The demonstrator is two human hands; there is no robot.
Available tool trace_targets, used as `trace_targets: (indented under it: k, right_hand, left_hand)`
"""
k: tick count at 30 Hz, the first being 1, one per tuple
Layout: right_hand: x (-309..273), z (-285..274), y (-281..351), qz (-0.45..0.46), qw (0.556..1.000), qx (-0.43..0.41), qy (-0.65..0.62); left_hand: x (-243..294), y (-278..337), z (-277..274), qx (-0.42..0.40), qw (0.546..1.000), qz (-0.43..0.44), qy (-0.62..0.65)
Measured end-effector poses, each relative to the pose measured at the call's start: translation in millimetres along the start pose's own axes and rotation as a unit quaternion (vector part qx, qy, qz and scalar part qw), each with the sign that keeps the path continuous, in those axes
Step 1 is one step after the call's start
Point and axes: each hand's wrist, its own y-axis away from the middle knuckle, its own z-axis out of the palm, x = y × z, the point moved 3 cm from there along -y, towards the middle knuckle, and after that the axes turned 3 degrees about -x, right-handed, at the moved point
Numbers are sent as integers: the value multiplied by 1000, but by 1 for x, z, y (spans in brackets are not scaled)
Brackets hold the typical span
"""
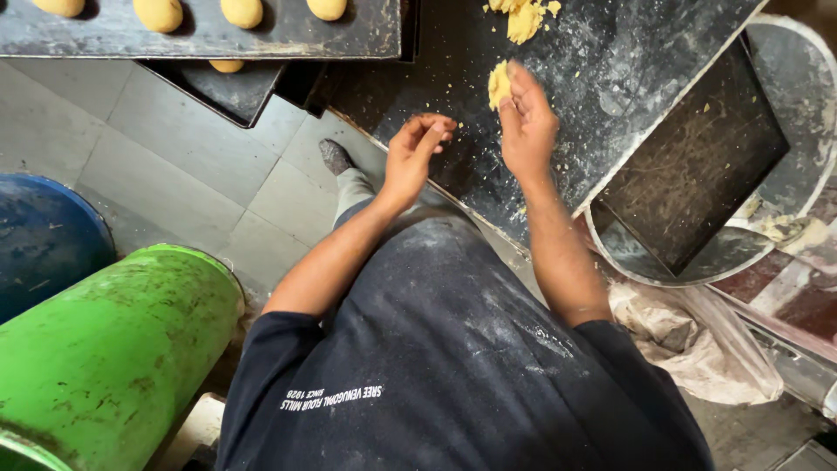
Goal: The person repeatedly pinches small portions of dough from a larger mass on a table, rolls them into uniform balls between their palms, and places them onto a metal baking tray. The process is continuous and repetitive, filling the tray with prepared dough balls.
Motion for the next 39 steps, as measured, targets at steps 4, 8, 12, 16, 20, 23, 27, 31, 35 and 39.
trace_targets:
  k: [4,8,12,16,20,23,27,31,35,39]
  right_hand:
    - [-7,5,-7,-146,965,18,218]
    - [8,17,-21,-271,888,-49,367]
    - [28,1,-33,-147,951,-49,268]
    - [18,7,8,91,980,13,-177]
    - [-22,48,77,156,897,-35,-412]
    - [-59,38,100,-143,977,-138,-72]
    - [-52,8,74,19,995,-40,-92]
    - [-59,22,51,-73,997,25,1]
    - [-62,71,73,-120,989,-28,77]
    - [-60,86,94,-143,979,-71,124]
  left_hand:
    - [-18,-1,12,9,1000,-24,16]
    - [-26,7,4,29,997,-60,47]
    - [-24,13,-1,46,997,-56,34]
    - [-9,1,12,32,998,50,-8]
    - [-13,-30,38,22,995,92,30]
    - [-33,-46,49,67,988,-42,135]
    - [-40,-43,48,-14,986,-70,153]
    - [-36,-23,57,-147,977,-63,144]
    - [-22,-7,59,-177,958,16,227]
    - [-17,0,44,-102,915,-68,385]
